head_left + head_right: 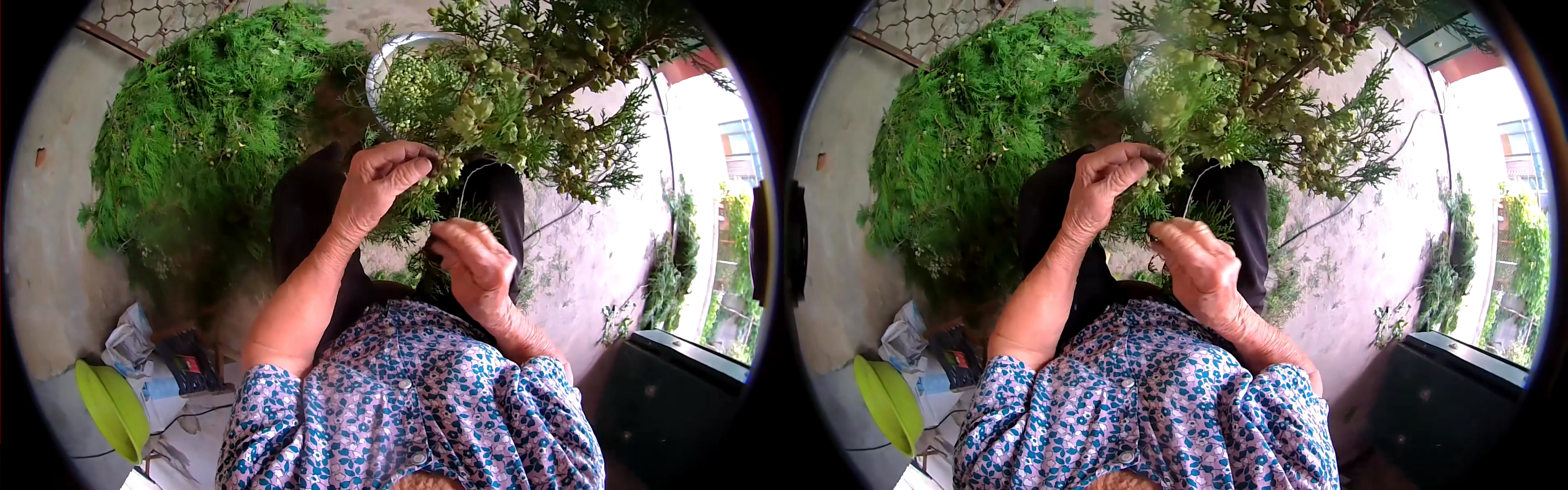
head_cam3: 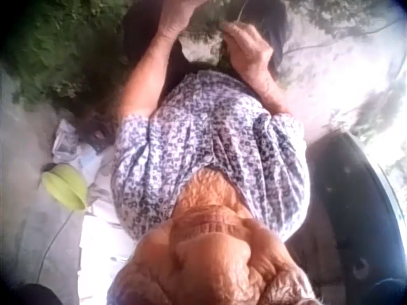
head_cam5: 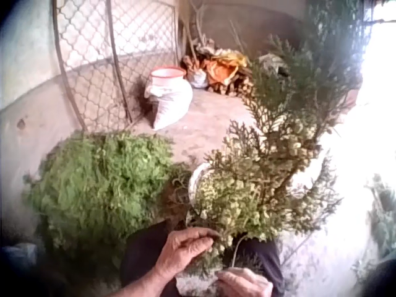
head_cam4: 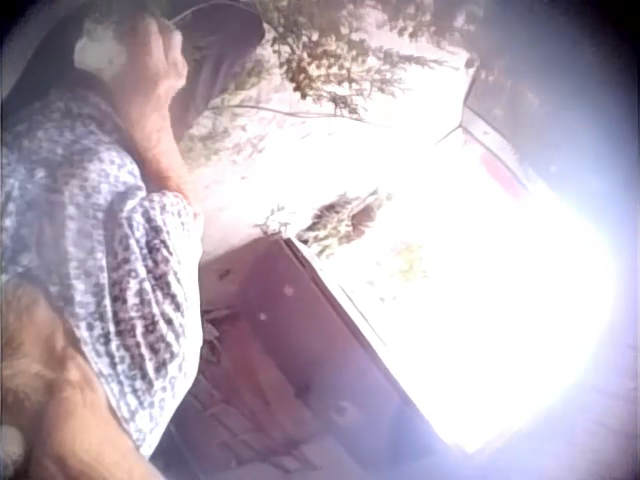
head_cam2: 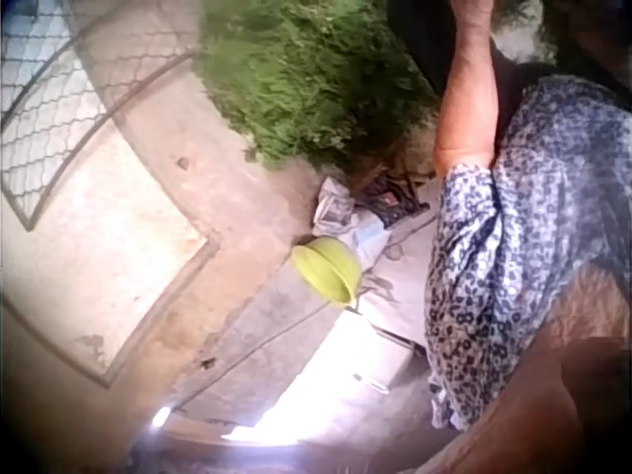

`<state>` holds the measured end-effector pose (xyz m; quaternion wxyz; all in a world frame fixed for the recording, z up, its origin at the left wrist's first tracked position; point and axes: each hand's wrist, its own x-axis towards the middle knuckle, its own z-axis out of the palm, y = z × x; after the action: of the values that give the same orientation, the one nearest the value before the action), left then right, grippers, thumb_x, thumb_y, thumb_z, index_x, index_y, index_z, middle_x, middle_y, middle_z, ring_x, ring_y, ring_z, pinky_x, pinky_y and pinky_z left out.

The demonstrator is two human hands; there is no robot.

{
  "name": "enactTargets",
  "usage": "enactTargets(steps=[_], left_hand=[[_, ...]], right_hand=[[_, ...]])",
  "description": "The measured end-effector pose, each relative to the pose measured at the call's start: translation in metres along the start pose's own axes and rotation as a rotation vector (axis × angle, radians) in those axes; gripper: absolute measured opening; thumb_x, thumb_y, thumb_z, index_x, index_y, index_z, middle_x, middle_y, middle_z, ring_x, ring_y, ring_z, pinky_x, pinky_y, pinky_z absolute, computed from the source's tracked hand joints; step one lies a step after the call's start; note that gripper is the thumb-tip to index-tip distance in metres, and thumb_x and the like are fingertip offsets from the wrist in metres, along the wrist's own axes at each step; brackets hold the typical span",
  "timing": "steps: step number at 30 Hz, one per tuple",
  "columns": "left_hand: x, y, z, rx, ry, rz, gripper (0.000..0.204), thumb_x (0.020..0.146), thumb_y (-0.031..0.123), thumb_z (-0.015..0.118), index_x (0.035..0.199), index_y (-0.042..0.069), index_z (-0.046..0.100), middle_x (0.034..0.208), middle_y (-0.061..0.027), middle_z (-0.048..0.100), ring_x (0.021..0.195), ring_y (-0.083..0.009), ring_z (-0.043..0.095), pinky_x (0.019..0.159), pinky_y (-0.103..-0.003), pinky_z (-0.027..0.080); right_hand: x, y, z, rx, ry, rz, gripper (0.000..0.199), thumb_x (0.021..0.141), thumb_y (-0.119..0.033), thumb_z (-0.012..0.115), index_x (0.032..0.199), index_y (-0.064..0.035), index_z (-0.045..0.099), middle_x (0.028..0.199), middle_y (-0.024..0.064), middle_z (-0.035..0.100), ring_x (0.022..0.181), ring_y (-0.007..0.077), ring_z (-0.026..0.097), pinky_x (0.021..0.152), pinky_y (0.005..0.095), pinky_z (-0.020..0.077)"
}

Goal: The person picks green berries from coniferous branches by hand and places them into a large metal bowl.

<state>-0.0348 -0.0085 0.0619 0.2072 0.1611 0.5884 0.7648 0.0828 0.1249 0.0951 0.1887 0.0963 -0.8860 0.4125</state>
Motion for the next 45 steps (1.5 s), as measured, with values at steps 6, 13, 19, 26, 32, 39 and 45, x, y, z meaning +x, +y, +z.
enactTargets(steps=[6,13,19,26,32,39,45], left_hand=[[-0.001,0.006,0.006,0.118,0.025,0.059,0.021,0.081,0.015,0.058,0.093,-0.002,0.064,0.085,-0.0056,0.065,0.081,-0.0109,0.057,0.078,-0.024,0.042],[0.0,0.018,0.021,0.448,0.025,0.22,0.015,0.077,-0.002,0.059,0.093,-0.001,0.061,0.075,-0.0033,0.064,0.068,-0.0072,0.056,0.062,-0.021,0.046],[0.012,0.022,0.019,0.762,0.144,0.52,0.02,0.074,0.001,0.06,0.094,0.006,0.061,0.074,-0.011,0.063,0.064,-0.0229,0.062,0.058,-0.028,0.048],[0.048,0.025,-0.006,0.974,-0.107,0.676,0.024,0.072,0.0,0.058,0.093,0.012,0.06,0.083,-0.0105,0.059,0.072,-0.0301,0.059,0.06,-0.034,0.048],[0.061,0.023,-0.006,0.761,-0.129,0.671,0.022,0.069,-0.008,0.057,0.088,0.004,0.061,0.092,-0.0121,0.057,0.083,-0.0272,0.058,0.072,-0.028,0.046],[0.052,0.013,0.001,0.554,0.127,0.533,0.018,0.083,0.006,0.05,0.099,0.005,0.058,0.083,-0.0036,0.06,0.078,-0.01,0.052,0.07,-0.024,0.042],[0.06,0.018,-0.005,0.379,0.274,0.397,0.024,0.086,0.019,0.052,0.104,0.003,0.056,0.084,-0.0016,0.06,0.075,-0.0091,0.05,0.07,-0.025,0.041]], right_hand=[[0.022,0.011,-0.017,0.061,0.378,0.152,0.018,0.075,0.006,0.058,0.091,-0.0013,0.062,0.079,0.0064,0.058,0.057,0.0086,0.051,0.05,0.0197,0.0419],[0.048,0.025,-0.002,0.353,0.218,0.457,0.029,0.079,-0.016,0.065,0.1,0.0039,0.057,0.075,0.0043,0.061,0.067,0.0064,0.052,0.06,0.022,0.0445],[0.056,0.038,0.006,0.627,0.229,0.418,0.016,0.077,-0.005,0.065,0.091,0.0035,0.061,0.071,0.0018,0.06,0.064,0.0056,0.052,0.059,0.0207,0.045],[0.073,0.038,0.003,0.128,0.327,-0.018,0.019,0.068,0.004,0.066,0.086,0.0016,0.062,0.07,0.0119,0.059,0.062,0.0201,0.06,0.057,0.025,0.0469],[0.093,0.044,0.004,0.206,0.364,-0.06,0.019,0.07,0.011,0.052,0.085,0.0025,0.06,0.064,0.0073,0.055,0.056,0.0128,0.051,0.053,0.0231,0.0411],[0.116,0.048,0.012,0.228,0.357,0.017,0.015,0.069,0.005,0.055,0.083,0.0019,0.061,0.069,0.0151,0.059,0.063,0.0276,0.06,0.056,0.0291,0.0454],[0.143,0.046,0.026,0.402,0.311,0.108,0.01,0.076,-0.001,0.057,0.085,0.0033,0.061,0.063,0.0097,0.059,0.055,0.0105,0.055,0.051,0.026,0.0436]])
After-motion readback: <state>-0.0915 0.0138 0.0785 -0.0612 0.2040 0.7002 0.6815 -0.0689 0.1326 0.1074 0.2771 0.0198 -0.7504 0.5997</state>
